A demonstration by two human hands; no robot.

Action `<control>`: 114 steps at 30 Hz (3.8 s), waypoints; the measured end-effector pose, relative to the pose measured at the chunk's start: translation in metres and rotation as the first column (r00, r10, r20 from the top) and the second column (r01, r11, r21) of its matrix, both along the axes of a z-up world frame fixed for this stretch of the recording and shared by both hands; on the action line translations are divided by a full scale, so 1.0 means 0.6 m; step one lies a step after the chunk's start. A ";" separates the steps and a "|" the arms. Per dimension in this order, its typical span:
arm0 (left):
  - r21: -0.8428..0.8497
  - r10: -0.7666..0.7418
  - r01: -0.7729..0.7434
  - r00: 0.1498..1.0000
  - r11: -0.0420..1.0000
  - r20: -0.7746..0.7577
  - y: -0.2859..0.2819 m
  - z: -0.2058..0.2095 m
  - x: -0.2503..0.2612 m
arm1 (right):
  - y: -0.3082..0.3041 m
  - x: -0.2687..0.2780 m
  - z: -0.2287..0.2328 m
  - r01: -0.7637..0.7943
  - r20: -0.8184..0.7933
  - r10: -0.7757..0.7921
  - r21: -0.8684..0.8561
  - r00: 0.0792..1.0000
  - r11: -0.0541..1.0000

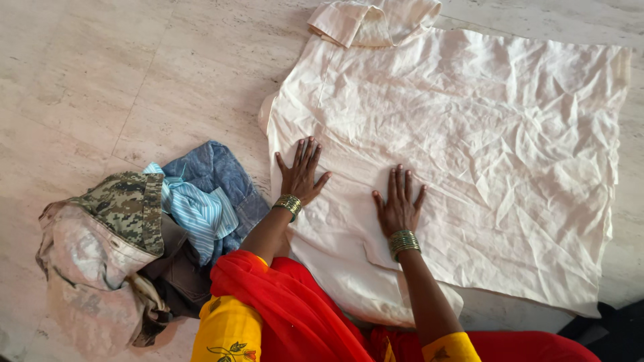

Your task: The person picks up a white shirt from a pile, lays it out flat on the floor, buttons the front, and begins folding the sides.

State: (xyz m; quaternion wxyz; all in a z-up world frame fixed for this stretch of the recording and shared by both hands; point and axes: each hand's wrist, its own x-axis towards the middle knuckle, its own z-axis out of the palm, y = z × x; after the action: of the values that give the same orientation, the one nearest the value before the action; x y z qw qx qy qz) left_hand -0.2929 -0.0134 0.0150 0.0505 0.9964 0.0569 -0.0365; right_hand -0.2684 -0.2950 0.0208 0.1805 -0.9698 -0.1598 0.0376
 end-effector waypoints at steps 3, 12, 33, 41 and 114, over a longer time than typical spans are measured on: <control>0.013 0.001 -0.001 1.000 1.000 0.012 0.000 -0.001 0.001 | -0.095 0.010 -0.001 0.092 0.001 -0.092 -0.014 0.996 0.996; 0.108 0.083 -0.076 0.994 0.991 -0.064 -0.017 -0.006 0.016 | -0.303 0.022 0.018 0.490 -0.034 -0.490 0.002 0.871 0.872; -0.042 0.425 -0.423 0.902 0.905 0.071 -0.216 -0.021 -0.135 | -0.289 -0.079 -0.003 0.403 -0.092 -0.405 -0.035 0.910 0.914; -0.129 0.321 -0.373 0.896 0.919 -0.306 -0.164 -0.039 -0.112 | -0.289 -0.082 0.004 0.394 -0.152 -0.396 -0.043 0.906 0.918; -0.043 0.161 -0.156 0.976 0.987 0.148 -0.111 -0.019 0.025 | -0.075 0.112 -0.011 -0.042 -0.013 0.041 -0.022 0.999 0.999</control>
State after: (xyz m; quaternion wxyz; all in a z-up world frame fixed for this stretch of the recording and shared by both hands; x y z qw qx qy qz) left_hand -0.2779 -0.0801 0.0039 0.0728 0.9877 0.1317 0.0423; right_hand -0.2012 -0.3403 0.0142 0.1699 -0.9680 -0.1782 0.0494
